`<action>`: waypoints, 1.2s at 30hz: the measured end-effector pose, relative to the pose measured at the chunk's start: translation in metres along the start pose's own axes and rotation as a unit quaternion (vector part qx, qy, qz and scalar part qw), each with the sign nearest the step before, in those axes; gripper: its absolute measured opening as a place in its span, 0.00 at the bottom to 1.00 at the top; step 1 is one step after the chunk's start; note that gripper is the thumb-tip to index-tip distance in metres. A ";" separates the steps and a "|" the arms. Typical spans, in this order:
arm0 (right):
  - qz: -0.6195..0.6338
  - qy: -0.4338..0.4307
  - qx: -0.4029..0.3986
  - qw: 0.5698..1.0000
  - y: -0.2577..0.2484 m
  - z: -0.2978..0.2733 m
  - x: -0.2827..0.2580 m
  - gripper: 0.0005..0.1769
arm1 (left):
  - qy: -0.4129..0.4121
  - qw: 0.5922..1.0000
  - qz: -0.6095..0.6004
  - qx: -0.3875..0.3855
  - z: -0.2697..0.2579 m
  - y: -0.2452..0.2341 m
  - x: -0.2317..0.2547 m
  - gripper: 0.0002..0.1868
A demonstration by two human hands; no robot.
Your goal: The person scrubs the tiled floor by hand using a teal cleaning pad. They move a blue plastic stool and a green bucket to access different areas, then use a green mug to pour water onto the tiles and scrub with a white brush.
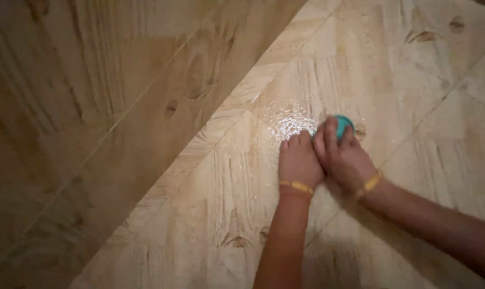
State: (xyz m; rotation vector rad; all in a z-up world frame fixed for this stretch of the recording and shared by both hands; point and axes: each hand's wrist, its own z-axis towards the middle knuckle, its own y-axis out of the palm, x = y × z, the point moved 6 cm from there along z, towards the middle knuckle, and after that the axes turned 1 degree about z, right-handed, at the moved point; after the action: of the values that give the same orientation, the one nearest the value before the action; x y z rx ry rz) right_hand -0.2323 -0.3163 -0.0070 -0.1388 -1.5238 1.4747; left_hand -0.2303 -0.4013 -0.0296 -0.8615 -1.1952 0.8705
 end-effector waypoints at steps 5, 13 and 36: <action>0.076 0.017 0.032 0.996 0.031 0.045 0.048 0.30 | -0.008 0.994 0.095 0.051 0.069 0.012 0.000 0.15; -0.022 0.018 0.051 0.998 0.016 0.037 0.059 0.27 | -0.006 0.996 0.085 0.019 0.068 0.004 0.024 0.18; -0.058 0.101 -0.038 0.993 0.028 -0.072 0.127 0.23 | 0.067 0.997 0.014 -0.040 0.064 0.068 0.138 0.11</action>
State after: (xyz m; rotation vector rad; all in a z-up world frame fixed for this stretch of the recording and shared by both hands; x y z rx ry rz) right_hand -0.2637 -0.1746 0.0237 -0.2321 -1.4003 1.2720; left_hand -0.2797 -0.2418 -0.0258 -0.9880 -1.1091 0.7799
